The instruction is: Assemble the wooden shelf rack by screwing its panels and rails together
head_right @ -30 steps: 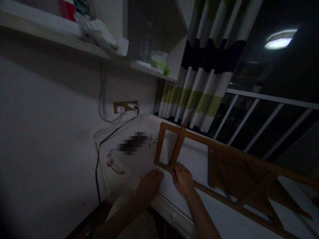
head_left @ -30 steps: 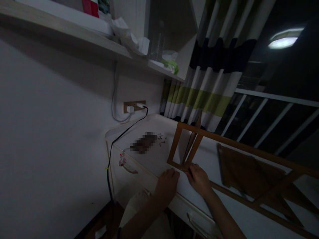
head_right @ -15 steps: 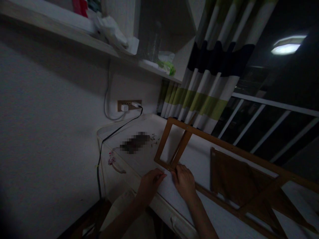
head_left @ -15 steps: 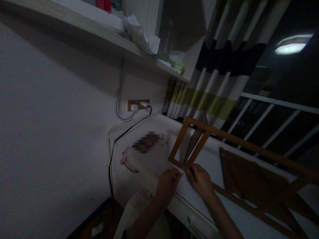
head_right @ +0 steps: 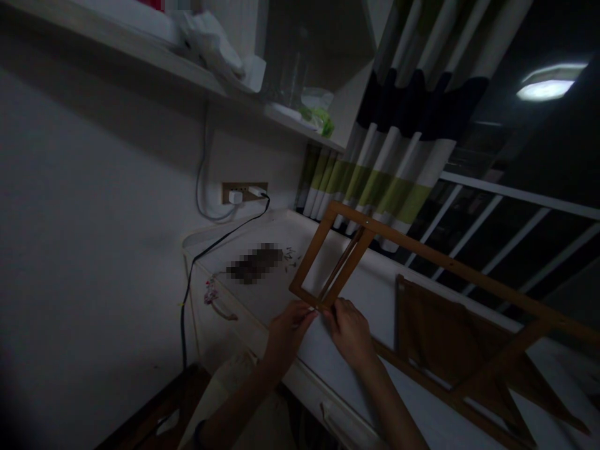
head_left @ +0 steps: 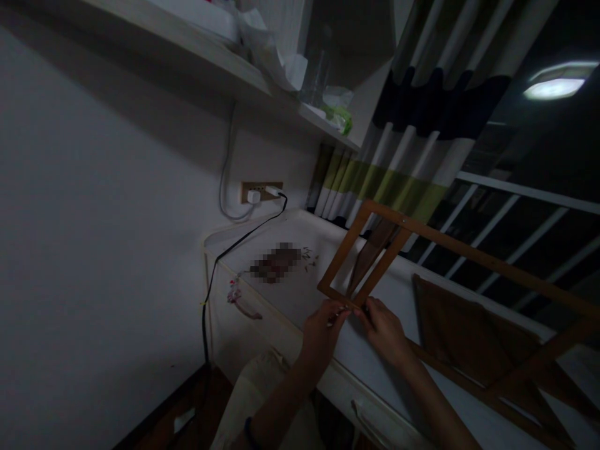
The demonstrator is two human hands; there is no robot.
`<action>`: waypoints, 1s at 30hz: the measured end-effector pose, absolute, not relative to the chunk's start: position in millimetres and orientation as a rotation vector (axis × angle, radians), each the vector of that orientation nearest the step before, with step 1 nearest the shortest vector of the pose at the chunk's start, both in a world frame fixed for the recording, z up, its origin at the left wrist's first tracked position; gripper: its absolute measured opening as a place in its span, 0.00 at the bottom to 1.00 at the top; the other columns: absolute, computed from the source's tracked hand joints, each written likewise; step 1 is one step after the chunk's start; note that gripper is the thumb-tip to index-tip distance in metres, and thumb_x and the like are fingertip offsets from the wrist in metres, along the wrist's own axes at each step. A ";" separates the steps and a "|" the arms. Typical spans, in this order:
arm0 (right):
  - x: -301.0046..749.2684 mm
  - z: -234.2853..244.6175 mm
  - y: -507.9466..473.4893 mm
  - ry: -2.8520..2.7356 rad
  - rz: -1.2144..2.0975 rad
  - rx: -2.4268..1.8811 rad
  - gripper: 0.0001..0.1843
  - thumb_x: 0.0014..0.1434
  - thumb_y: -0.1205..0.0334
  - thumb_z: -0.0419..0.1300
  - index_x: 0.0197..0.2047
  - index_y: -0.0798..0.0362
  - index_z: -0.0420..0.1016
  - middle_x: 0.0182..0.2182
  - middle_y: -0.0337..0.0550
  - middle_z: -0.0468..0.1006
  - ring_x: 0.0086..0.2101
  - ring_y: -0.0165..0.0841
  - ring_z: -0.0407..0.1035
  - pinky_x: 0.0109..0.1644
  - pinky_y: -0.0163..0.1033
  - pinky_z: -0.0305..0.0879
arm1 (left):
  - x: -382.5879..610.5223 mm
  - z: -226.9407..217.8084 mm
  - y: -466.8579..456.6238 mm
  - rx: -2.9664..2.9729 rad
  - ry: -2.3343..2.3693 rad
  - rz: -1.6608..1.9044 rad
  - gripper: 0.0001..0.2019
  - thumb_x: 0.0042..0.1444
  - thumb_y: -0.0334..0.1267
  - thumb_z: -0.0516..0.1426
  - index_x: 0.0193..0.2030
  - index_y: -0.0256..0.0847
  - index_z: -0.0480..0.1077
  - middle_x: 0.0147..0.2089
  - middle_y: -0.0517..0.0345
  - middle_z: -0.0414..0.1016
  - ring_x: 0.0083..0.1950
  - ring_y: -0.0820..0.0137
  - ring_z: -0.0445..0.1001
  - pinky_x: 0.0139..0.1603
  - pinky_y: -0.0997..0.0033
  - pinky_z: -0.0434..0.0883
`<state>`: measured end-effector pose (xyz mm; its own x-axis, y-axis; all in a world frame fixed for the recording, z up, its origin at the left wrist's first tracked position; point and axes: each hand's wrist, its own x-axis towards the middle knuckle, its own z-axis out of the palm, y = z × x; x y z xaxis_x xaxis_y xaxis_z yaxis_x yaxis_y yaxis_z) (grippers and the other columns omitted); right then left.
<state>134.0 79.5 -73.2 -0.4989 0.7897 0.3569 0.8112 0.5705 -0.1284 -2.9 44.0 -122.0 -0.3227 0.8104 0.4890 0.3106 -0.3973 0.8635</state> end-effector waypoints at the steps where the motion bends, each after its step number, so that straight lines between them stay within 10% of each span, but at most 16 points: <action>1: 133.7 -72.8 78.5 -2.432 -0.072 -1.302 0.09 0.62 0.59 0.46 0.36 0.55 0.62 0.32 0.44 0.69 0.35 0.36 0.65 0.38 0.38 0.59 | -2.5 -121.3 44.7 1.551 1.459 1.776 0.06 0.53 0.39 0.56 0.35 0.41 0.68 0.30 0.62 0.75 0.30 0.74 0.73 0.31 0.78 0.69; 30: 135.0 -80.9 80.5 -2.364 -0.002 -1.274 0.11 0.60 0.57 0.47 0.33 0.54 0.64 0.30 0.44 0.68 0.33 0.36 0.64 0.36 0.39 0.60 | -2.8 -114.7 49.3 1.001 1.147 1.626 0.14 0.37 0.39 0.64 0.27 0.39 0.64 0.23 0.64 0.71 0.27 0.73 0.72 0.26 0.77 0.69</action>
